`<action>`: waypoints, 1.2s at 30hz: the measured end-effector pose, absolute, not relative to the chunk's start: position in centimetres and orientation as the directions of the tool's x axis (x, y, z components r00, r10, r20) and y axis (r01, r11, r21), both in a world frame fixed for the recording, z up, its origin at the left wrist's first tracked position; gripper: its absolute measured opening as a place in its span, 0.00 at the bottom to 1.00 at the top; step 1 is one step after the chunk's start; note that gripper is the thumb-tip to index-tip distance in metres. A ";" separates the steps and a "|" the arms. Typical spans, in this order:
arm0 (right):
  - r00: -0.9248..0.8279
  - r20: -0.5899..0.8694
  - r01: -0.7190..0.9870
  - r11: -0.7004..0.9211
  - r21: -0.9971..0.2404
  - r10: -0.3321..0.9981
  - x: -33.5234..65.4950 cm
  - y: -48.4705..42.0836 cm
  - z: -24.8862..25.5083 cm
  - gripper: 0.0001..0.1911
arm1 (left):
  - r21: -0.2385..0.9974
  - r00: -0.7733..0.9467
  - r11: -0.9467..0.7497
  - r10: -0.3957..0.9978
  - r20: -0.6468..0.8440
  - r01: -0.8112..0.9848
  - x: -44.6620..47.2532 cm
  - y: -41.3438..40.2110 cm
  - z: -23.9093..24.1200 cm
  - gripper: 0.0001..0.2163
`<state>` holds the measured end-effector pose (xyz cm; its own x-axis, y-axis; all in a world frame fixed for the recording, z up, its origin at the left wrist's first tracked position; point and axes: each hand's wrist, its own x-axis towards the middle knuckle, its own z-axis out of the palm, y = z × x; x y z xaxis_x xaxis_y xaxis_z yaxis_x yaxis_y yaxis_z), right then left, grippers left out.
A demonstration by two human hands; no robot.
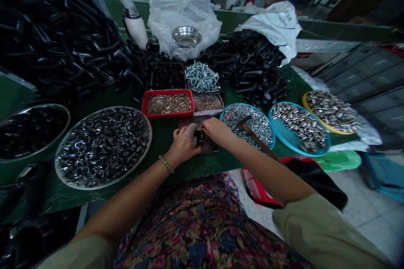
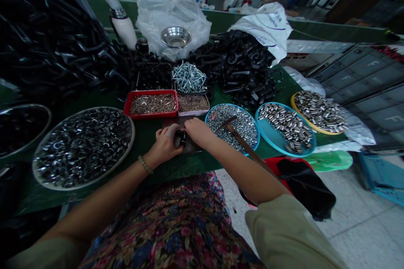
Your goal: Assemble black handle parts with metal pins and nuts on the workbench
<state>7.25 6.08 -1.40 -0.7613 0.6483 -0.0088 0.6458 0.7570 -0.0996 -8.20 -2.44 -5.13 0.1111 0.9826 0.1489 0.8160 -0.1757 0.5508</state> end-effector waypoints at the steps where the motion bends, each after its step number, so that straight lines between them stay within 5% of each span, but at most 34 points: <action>1: -0.770 0.015 0.635 0.769 -0.067 0.637 7.4 5.9 -1.6 0.11 | 0.549 0.112 -0.175 0.983 0.147 0.817 -8.2 -2.4 -5.1 0.29; 10: -0.787 -0.016 0.615 0.787 0.043 0.617 6.8 4.9 -1.0 0.11 | 0.541 0.120 -0.182 0.982 0.148 0.821 -8.1 -2.5 -4.7 0.31; 16: -0.761 0.017 0.645 0.759 -0.092 0.649 8.8 4.7 -1.1 0.15 | 0.516 0.106 -0.164 0.984 0.141 0.841 -8.0 -2.4 -4.9 0.29; 18: -0.644 0.093 0.758 0.650 -0.052 0.759 12.7 4.5 -1.3 0.21 | 0.511 0.106 -0.167 0.983 0.148 0.843 -8.1 -2.4 -5.1 0.29; 21: -0.250 0.118 0.965 0.238 0.106 0.961 19.0 4.2 -1.6 0.24 | 0.515 0.109 -0.181 0.980 0.168 0.838 -8.1 -2.4 -5.3 0.29; 24: -0.176 0.016 0.969 0.171 0.177 0.984 21.6 3.5 -1.7 0.19 | 0.520 0.099 -0.179 0.979 0.178 0.835 -8.1 -2.4 -5.4 0.28; 26: -0.191 -0.004 0.978 0.190 0.086 0.982 20.5 2.8 -1.4 0.19 | 0.526 0.099 -0.182 0.978 0.181 0.831 -8.1 -2.4 -5.4 0.28; 31: -0.441 -0.065 0.837 0.385 -0.389 0.895 13.7 0.7 1.5 0.20 | 0.557 0.080 -0.180 0.977 0.200 0.811 -8.1 -2.4 -5.5 0.31; 36: -0.482 0.031 0.767 0.439 -0.468 0.876 10.7 0.0 3.3 0.22 | 0.553 0.082 -0.179 0.977 0.196 0.814 -8.2 -2.4 -5.6 0.31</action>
<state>10.70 -0.01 3.30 -0.4821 0.8756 0.0307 0.7672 0.4388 -0.4679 -8.18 -2.36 -5.62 0.0817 0.9772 0.1962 0.8140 -0.1790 0.5526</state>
